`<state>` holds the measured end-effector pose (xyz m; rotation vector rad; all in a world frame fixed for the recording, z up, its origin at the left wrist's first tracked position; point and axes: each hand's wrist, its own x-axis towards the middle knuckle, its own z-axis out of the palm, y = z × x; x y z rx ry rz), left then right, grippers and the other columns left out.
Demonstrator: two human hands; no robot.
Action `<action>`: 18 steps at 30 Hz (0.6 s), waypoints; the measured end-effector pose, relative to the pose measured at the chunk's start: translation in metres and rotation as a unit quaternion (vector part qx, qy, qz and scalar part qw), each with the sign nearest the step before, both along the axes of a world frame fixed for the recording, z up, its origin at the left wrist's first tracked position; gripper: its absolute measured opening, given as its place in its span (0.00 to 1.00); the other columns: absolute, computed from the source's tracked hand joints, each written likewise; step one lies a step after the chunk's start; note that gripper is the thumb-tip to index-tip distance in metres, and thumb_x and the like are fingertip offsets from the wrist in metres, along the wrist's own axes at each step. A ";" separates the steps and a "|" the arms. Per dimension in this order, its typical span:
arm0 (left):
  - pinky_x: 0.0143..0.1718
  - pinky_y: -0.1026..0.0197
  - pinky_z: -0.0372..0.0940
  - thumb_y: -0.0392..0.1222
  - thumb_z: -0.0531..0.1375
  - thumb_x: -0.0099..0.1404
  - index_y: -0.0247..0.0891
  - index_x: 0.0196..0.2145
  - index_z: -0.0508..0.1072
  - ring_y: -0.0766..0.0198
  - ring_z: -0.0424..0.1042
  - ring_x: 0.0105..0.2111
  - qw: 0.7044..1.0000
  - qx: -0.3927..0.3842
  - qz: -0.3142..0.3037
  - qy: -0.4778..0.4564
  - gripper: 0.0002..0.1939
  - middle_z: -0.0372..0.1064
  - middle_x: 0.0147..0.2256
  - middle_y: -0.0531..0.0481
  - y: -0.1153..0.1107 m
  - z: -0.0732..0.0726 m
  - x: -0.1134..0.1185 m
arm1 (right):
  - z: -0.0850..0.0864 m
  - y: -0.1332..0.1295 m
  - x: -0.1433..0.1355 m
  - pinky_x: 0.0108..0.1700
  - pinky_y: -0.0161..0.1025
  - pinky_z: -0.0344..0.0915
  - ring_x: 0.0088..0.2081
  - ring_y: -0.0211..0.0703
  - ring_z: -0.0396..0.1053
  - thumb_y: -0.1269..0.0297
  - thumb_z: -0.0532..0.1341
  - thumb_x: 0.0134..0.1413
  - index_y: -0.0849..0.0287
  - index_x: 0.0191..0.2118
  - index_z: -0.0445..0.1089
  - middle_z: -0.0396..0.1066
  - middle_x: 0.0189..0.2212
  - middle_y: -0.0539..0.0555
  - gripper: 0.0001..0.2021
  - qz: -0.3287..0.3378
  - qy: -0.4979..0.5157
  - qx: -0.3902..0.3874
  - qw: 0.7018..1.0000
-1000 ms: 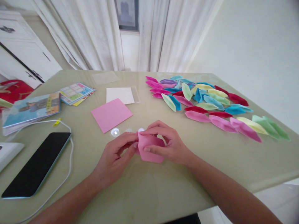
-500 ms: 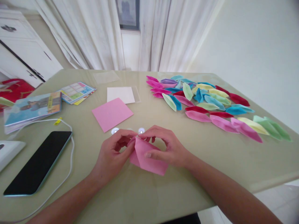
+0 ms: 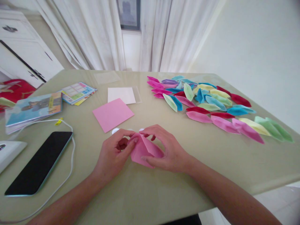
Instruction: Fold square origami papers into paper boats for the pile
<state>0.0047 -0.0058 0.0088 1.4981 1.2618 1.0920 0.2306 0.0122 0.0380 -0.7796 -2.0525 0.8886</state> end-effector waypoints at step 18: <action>0.27 0.66 0.66 0.44 0.68 0.69 0.40 0.39 0.76 0.64 0.73 0.29 1.000 0.002 -0.020 0.012 0.06 0.75 0.32 0.51 0.001 0.002 -0.001 | -0.004 0.001 0.001 0.47 0.43 0.75 0.45 0.48 0.79 0.63 0.68 0.66 0.55 0.51 0.78 0.81 0.44 0.57 0.10 -0.065 -0.035 0.043 0.996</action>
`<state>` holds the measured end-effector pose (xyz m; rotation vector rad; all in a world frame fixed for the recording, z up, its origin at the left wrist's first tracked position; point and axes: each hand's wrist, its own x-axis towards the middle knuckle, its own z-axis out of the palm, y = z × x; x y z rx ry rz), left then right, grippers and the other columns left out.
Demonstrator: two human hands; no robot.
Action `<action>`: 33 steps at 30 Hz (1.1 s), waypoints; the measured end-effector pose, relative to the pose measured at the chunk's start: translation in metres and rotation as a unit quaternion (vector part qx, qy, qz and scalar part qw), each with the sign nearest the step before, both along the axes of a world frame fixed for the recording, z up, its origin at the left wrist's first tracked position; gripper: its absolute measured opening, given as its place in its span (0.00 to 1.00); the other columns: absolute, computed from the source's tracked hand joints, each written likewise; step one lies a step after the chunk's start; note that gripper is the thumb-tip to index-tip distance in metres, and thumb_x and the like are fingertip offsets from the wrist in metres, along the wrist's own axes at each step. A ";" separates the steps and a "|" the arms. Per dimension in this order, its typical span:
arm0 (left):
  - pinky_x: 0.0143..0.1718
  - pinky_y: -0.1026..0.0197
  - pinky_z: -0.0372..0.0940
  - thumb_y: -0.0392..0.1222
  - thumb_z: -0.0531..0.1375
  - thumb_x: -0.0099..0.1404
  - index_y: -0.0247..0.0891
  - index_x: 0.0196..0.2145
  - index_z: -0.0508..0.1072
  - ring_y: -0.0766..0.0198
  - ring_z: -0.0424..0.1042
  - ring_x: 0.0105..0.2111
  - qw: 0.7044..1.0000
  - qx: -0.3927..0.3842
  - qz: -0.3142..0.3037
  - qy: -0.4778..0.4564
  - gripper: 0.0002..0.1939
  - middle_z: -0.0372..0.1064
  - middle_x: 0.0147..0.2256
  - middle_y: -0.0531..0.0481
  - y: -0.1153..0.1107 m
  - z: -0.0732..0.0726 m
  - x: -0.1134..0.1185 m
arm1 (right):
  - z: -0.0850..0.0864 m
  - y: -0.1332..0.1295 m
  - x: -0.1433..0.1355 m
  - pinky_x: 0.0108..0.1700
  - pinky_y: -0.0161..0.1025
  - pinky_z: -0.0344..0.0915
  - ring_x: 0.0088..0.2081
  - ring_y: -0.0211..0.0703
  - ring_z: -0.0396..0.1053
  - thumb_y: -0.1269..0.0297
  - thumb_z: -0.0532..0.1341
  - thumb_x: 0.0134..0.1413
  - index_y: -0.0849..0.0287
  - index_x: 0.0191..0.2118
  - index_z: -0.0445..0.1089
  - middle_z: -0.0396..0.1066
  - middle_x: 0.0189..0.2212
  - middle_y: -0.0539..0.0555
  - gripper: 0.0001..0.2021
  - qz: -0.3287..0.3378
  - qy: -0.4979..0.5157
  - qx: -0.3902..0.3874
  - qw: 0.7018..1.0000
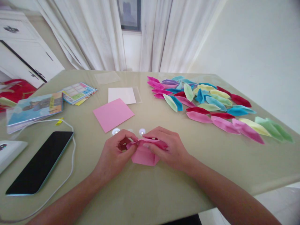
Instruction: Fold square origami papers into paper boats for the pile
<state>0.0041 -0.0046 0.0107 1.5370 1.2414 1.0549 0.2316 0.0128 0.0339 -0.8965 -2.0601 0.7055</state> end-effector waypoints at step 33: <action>0.42 0.70 0.75 0.35 0.73 0.63 0.48 0.41 0.86 0.67 0.82 0.38 0.991 0.062 -0.025 -0.113 0.10 0.84 0.38 0.52 0.008 0.007 -0.005 | 0.011 0.010 0.008 0.41 0.39 0.72 0.39 0.42 0.78 0.64 0.68 0.67 0.56 0.42 0.82 0.82 0.38 0.53 0.05 -0.036 0.058 -0.073 0.995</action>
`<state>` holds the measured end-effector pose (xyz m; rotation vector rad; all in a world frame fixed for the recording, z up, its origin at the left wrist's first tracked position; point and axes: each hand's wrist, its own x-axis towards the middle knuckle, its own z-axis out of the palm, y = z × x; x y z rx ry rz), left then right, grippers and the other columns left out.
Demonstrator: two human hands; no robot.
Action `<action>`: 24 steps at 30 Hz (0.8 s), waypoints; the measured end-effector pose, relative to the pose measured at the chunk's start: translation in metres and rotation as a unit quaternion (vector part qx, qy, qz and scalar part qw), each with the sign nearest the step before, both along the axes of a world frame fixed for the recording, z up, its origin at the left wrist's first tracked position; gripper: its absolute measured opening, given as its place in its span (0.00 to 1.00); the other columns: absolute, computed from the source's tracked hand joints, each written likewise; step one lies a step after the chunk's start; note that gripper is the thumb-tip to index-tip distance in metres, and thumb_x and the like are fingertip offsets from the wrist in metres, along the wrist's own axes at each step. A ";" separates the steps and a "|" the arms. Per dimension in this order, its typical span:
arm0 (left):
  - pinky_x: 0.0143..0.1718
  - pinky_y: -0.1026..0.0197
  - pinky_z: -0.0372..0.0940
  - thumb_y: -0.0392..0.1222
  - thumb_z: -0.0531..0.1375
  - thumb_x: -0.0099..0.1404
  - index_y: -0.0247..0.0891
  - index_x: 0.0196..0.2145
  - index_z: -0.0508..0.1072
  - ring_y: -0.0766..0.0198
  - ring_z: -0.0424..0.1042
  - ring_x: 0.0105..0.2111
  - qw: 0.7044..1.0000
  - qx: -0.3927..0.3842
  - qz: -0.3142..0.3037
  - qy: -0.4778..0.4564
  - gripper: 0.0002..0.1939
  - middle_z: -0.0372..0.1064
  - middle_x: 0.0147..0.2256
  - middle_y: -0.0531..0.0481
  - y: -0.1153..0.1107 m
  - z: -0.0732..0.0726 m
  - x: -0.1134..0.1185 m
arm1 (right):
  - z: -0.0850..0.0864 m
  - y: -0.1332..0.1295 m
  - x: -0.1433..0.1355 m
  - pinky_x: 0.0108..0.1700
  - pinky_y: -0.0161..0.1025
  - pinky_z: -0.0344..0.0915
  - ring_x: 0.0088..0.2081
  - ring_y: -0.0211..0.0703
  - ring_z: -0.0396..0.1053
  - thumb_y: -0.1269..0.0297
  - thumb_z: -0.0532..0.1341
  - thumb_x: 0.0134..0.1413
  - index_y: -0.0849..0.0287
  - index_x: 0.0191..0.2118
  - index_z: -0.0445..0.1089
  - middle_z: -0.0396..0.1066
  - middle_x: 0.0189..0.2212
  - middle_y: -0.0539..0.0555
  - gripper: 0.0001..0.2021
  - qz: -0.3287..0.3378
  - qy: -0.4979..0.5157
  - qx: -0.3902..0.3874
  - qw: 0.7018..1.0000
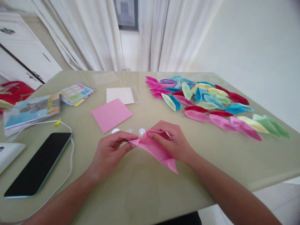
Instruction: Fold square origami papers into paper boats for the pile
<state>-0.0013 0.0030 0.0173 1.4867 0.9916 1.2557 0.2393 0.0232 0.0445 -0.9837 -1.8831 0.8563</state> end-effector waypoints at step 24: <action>0.48 0.66 0.71 0.34 0.65 0.72 0.48 0.48 0.82 0.65 0.81 0.44 0.983 0.075 -0.072 0.152 0.11 0.83 0.43 0.54 -0.006 -0.003 -0.007 | -0.003 -0.001 -0.001 0.43 0.40 0.72 0.41 0.43 0.77 0.70 0.69 0.65 0.56 0.43 0.83 0.82 0.39 0.54 0.05 0.058 -0.032 0.020 0.998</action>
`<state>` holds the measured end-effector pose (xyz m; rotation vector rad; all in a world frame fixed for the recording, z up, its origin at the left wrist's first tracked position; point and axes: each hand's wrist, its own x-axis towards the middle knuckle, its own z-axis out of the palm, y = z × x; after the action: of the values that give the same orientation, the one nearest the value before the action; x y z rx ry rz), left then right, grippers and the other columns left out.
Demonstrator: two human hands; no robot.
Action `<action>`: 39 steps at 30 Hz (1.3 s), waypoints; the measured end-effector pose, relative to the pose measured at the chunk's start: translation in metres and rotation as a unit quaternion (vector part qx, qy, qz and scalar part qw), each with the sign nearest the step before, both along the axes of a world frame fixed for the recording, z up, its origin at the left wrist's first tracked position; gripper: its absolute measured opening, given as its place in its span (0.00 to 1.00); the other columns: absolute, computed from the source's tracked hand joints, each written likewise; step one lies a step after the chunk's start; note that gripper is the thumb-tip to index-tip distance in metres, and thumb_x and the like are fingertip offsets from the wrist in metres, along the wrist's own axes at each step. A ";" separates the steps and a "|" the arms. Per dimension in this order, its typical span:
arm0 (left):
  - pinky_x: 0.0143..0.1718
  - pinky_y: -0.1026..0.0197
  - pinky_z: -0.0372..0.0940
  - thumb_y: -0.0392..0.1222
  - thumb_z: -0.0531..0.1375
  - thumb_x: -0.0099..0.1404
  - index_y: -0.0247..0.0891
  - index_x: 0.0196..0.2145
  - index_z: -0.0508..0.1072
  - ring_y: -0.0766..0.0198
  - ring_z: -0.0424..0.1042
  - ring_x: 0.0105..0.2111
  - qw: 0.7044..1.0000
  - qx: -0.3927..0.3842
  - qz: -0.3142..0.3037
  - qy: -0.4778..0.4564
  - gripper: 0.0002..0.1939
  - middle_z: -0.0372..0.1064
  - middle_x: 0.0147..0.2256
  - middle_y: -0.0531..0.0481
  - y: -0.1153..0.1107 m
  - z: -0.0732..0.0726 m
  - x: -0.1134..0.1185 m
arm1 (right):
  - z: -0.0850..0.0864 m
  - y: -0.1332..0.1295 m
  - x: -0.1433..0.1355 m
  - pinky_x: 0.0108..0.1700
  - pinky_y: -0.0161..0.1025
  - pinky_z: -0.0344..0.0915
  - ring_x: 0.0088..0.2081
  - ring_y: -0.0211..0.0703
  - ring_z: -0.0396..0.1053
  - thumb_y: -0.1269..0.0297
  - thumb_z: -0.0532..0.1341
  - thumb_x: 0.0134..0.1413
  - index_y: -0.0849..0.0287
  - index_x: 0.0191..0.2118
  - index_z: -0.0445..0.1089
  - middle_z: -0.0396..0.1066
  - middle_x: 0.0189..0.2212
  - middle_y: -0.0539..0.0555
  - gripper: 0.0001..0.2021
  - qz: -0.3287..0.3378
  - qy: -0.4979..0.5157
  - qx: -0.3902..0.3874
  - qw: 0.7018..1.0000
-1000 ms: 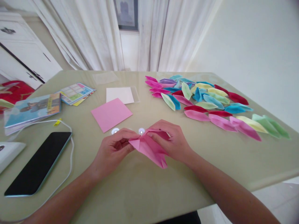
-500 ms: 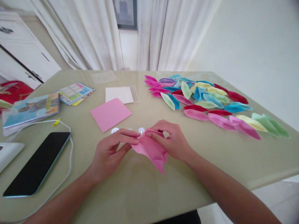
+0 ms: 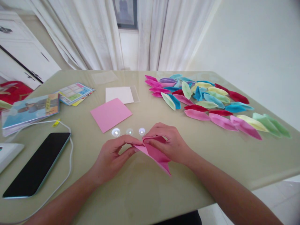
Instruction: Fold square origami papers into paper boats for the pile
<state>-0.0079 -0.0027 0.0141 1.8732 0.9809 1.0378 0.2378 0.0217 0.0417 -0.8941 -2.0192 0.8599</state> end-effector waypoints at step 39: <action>0.43 0.63 0.74 0.42 0.66 0.73 0.40 0.42 0.80 0.61 0.78 0.41 0.981 -0.125 -0.026 -0.144 0.04 0.78 0.40 0.47 0.001 0.007 0.009 | 0.003 -0.002 0.001 0.43 0.37 0.71 0.43 0.43 0.77 0.67 0.67 0.65 0.58 0.45 0.78 0.80 0.42 0.53 0.05 0.019 0.069 -0.143 0.987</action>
<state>0.0008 -0.0017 0.0213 1.4884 0.8432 1.0660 0.2384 0.0197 0.0447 -0.9254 -1.8266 1.2211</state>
